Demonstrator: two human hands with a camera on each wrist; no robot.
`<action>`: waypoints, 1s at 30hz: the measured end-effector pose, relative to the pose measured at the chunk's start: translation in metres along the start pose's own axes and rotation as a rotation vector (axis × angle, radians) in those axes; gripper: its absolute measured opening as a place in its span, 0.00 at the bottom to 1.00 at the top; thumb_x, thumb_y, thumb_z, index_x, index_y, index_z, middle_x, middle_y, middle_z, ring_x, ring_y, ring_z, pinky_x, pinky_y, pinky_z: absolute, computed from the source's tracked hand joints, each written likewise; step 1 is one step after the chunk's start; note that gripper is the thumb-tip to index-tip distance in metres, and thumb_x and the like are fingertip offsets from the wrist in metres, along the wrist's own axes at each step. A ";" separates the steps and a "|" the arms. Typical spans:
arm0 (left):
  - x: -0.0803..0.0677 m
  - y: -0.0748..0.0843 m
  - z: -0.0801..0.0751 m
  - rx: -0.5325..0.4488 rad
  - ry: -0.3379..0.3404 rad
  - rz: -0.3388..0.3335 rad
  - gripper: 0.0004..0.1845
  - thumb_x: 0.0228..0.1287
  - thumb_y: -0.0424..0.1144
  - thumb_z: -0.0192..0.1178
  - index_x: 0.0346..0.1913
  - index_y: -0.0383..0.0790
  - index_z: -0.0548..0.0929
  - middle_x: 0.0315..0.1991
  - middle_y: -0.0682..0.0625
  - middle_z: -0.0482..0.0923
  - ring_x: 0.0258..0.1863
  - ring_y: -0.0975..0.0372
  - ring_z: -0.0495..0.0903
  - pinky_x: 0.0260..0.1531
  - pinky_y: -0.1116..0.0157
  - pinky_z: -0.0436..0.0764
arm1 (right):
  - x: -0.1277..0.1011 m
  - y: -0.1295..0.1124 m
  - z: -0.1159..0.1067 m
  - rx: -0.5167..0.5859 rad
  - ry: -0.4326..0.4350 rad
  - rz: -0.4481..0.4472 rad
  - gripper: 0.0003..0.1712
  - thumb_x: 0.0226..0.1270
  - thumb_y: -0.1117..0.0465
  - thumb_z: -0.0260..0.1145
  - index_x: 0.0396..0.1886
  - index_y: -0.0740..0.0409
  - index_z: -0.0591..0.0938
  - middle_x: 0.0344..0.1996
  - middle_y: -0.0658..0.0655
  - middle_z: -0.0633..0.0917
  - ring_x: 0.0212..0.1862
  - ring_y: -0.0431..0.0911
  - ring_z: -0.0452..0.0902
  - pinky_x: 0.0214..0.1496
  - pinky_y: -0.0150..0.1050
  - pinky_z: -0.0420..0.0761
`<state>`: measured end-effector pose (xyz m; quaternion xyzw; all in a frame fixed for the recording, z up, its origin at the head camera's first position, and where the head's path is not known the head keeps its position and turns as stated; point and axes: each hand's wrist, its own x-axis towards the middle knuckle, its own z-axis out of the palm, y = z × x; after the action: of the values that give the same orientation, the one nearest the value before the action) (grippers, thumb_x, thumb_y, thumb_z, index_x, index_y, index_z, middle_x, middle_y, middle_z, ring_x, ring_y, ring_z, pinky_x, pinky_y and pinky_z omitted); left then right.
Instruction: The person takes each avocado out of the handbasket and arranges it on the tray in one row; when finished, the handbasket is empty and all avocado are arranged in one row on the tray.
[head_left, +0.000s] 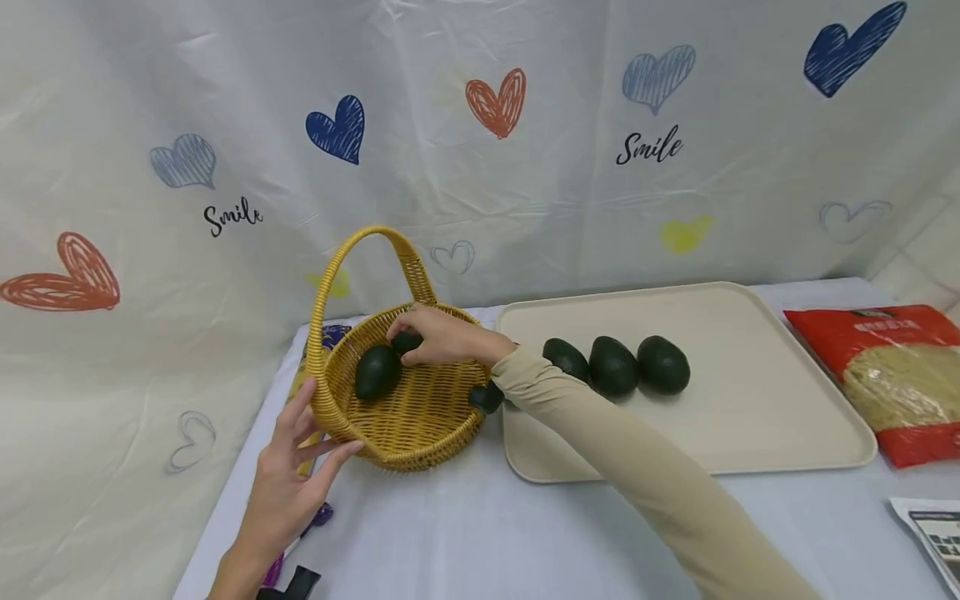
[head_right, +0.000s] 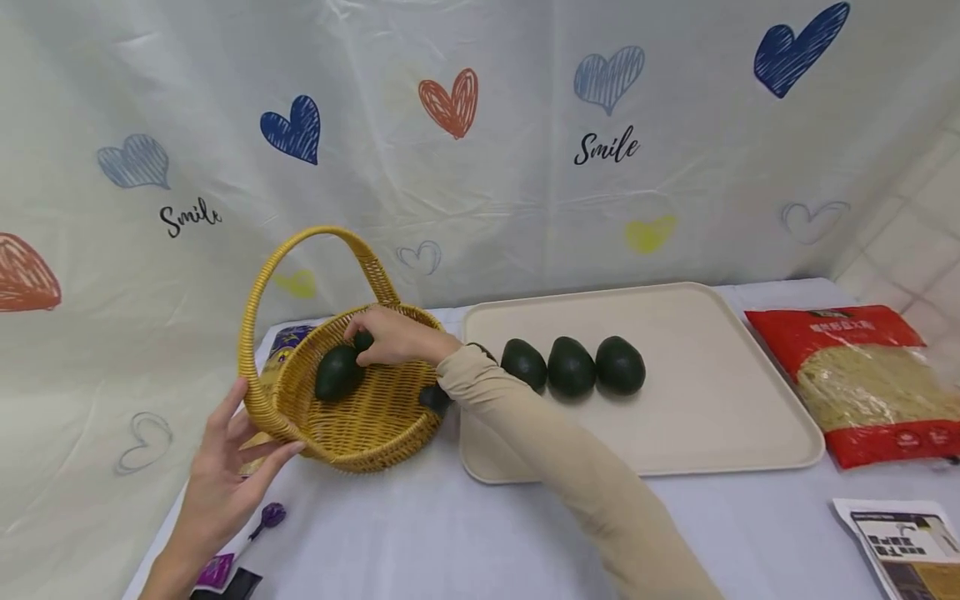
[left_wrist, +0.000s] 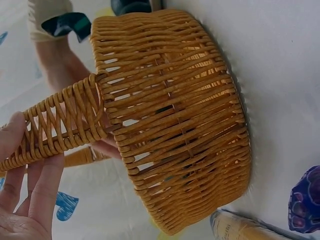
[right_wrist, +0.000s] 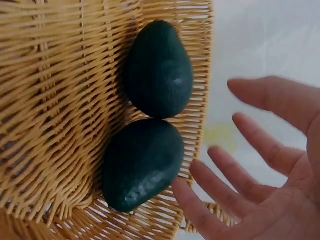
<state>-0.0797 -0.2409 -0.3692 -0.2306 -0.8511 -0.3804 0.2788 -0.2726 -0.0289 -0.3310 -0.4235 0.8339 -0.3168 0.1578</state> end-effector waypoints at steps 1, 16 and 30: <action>0.001 0.000 0.000 -0.004 0.000 0.005 0.63 0.39 0.07 0.74 0.82 0.34 0.56 0.64 0.36 0.76 0.58 0.78 0.78 0.45 0.78 0.86 | 0.004 0.001 0.000 -0.007 0.000 0.012 0.25 0.75 0.65 0.68 0.68 0.65 0.78 0.69 0.64 0.74 0.72 0.57 0.70 0.74 0.47 0.74; 0.000 0.001 -0.001 0.026 -0.001 -0.047 0.64 0.40 0.11 0.77 0.83 0.38 0.57 0.65 0.33 0.74 0.58 0.79 0.77 0.46 0.78 0.85 | 0.028 0.017 -0.005 -0.134 -0.158 0.117 0.29 0.76 0.65 0.66 0.74 0.62 0.73 0.77 0.62 0.66 0.79 0.53 0.60 0.79 0.44 0.68; 0.000 0.002 -0.001 0.000 0.005 -0.018 0.64 0.39 0.10 0.76 0.82 0.36 0.57 0.63 0.34 0.75 0.58 0.76 0.79 0.44 0.76 0.87 | 0.029 0.001 0.005 -0.216 -0.193 0.020 0.22 0.75 0.68 0.67 0.67 0.62 0.81 0.65 0.62 0.76 0.68 0.52 0.71 0.70 0.42 0.76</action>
<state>-0.0781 -0.2402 -0.3680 -0.2221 -0.8524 -0.3834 0.2778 -0.2877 -0.0544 -0.3351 -0.4582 0.8482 -0.1815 0.1941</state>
